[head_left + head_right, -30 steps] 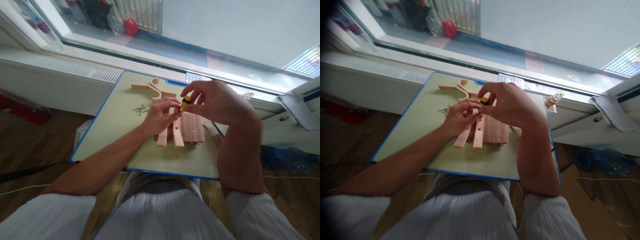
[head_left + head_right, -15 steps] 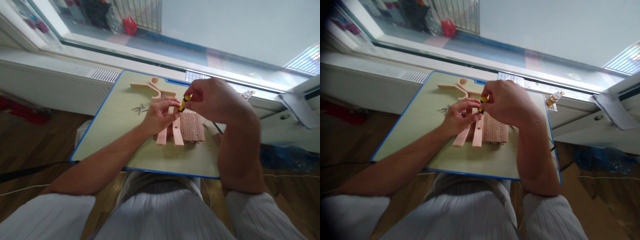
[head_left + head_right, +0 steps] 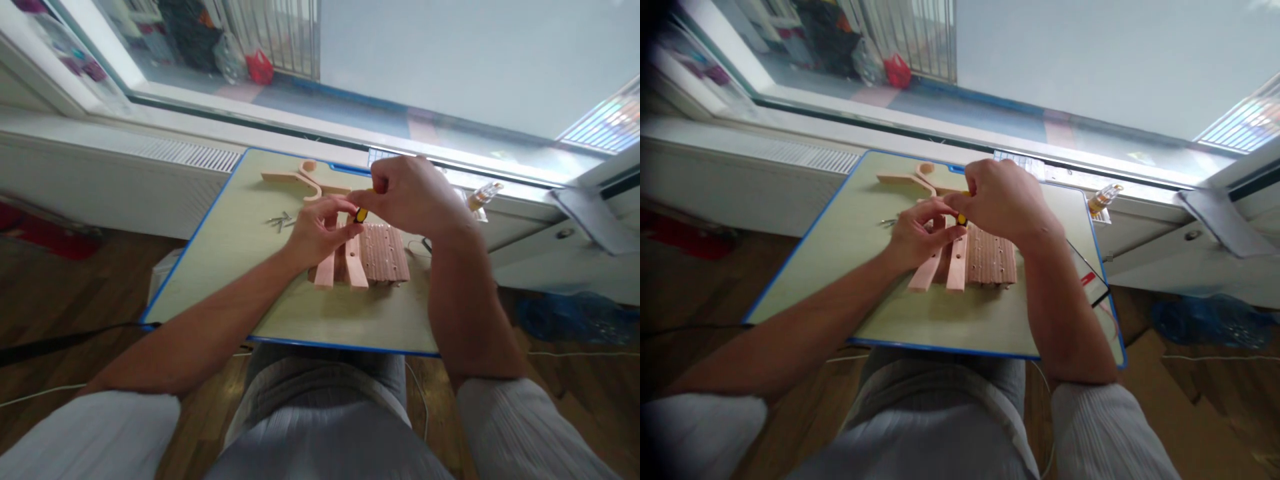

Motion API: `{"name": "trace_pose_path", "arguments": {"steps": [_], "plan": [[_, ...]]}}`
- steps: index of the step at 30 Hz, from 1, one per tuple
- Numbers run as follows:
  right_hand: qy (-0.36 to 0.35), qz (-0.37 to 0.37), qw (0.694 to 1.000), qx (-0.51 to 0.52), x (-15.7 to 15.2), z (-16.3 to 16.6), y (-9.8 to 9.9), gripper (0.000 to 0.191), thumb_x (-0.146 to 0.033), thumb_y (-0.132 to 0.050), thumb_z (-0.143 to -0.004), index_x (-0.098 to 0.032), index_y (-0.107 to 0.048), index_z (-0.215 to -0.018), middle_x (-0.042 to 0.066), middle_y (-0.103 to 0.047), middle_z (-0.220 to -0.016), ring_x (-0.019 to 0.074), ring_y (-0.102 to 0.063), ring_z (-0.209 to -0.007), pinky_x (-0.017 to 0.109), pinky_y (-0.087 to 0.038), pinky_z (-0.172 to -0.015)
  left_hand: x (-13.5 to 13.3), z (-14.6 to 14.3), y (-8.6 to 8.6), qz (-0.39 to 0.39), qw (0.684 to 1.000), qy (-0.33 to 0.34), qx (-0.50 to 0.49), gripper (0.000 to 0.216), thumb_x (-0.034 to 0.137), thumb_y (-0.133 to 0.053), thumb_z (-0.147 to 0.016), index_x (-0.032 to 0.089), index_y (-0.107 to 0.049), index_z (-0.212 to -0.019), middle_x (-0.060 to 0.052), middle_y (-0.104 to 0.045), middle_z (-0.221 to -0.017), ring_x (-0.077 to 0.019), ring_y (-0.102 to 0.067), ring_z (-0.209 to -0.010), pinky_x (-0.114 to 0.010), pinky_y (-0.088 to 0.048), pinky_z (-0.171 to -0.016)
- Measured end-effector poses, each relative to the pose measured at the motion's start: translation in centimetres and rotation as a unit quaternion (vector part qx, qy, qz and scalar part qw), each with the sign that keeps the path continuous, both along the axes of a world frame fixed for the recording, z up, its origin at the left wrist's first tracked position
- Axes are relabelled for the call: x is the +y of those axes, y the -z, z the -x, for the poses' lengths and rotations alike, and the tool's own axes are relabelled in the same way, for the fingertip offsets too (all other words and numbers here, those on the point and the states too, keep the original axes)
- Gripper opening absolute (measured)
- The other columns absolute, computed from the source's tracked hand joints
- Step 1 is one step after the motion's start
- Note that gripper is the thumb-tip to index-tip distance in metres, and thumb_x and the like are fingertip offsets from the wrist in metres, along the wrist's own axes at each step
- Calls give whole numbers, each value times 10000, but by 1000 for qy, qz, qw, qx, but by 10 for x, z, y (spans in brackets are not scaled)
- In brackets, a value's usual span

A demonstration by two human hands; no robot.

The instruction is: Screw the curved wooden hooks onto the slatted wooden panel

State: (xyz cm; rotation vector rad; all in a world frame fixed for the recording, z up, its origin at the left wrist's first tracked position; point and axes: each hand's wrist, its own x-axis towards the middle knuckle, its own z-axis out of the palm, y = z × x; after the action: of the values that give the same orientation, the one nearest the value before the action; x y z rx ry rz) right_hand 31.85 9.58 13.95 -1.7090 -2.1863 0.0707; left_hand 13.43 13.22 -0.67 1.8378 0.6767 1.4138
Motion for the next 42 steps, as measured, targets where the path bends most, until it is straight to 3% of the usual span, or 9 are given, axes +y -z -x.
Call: {"name": "trace_pose_path", "arguments": {"steps": [4,9,16,21,28,33,37,39,42], "plan": [[-5,12,1000,1,-4,-1,-4,371,-558,-827,-904,-240,-701,-761,12,-613,-687,176,-507,-667,374,-383,-693,2,-1,3,12,1000,5,-10,283,433,-975,-866,241,-867,-1043,-78,-857,-1161,-211,-759,-1014,-369,-629,-872],[-97,50,993,42,-10,-13,-11,244,-363,-843,-866,-265,-859,-1090,17,-766,-841,185,-643,-709,373,-455,-685,3,-3,5,-1,1000,16,-21,218,322,-977,-848,241,-876,-1024,-91,-852,-1234,-215,-768,-1048,-394,-633,-917],[-51,39,998,23,-13,-9,-14,119,-332,-794,-826,-221,-795,-867,1,-709,-747,150,-553,-645,357,-387,-628,-1,-1,0,-12,1000,17,-2,222,347,-947,-873,233,-874,-1049,-100,-850,-1233,-230,-763,-1101,-407,-629,-973],[-9,29,1000,-7,-8,-6,-14,319,-483,-784,-856,-243,-638,-706,-5,-622,-689,143,-421,-621,365,-299,-627,-3,0,-2,14,1000,10,-6,234,368,-966,-856,245,-891,-1040,-101,-841,-1258,-242,-760,-1129,-416,-629,-984],[10,31,999,-30,-4,4,-12,440,-582,-769,-895,-249,-608,-658,-8,-549,-634,144,-342,-610,372,-269,-643,-4,0,-3,51,998,31,-13,243,383,-974,-850,238,-899,-1030,-104,-837,-1273,-245,-754,-1152,-412,-641,-988],[31,45,998,-30,-7,2,-14,430,-641,-784,-892,-246,-718,-736,16,-650,-677,161,-474,-626,368,-314,-652,-3,-1,0,54,998,32,-16,256,393,-972,-862,250,-908,-1064,-100,-842,-1248,-238,-755,-1134,-422,-639,-1014],[-64,72,995,31,-10,-9,-16,273,-480,-812,-880,-272,-852,-1052,14,-797,-843,184,-654,-701,358,-416,-679,-1,-2,2,40,998,33,-25,272,432,-967,-868,246,-912,-1059,-114,-830,-1261,-244,-760,-1169,-437,-624,-1060],[-91,80,992,41,-11,-12,-17,225,-412,-779,-899,-271,-872,-1047,15,-804,-842,187,-674,-715,360,-441,-692,-1,-1,1,30,999,32,-18,280,448,-965,-870,248,-910,-1057,-116,-829,-1264,-249,-763,-1187,-445,-617,-1082],[-71,73,994,25,-10,-11,-19,167,-400,-779,-885,-247,-843,-908,18,-771,-775,182,-626,-685,363,-417,-660,-2,0,-1,15,1000,23,1,275,442,-967,-868,251,-906,-1057,-115,-827,-1264,-251,-763,-1197,-442,-611,-1097]]}}
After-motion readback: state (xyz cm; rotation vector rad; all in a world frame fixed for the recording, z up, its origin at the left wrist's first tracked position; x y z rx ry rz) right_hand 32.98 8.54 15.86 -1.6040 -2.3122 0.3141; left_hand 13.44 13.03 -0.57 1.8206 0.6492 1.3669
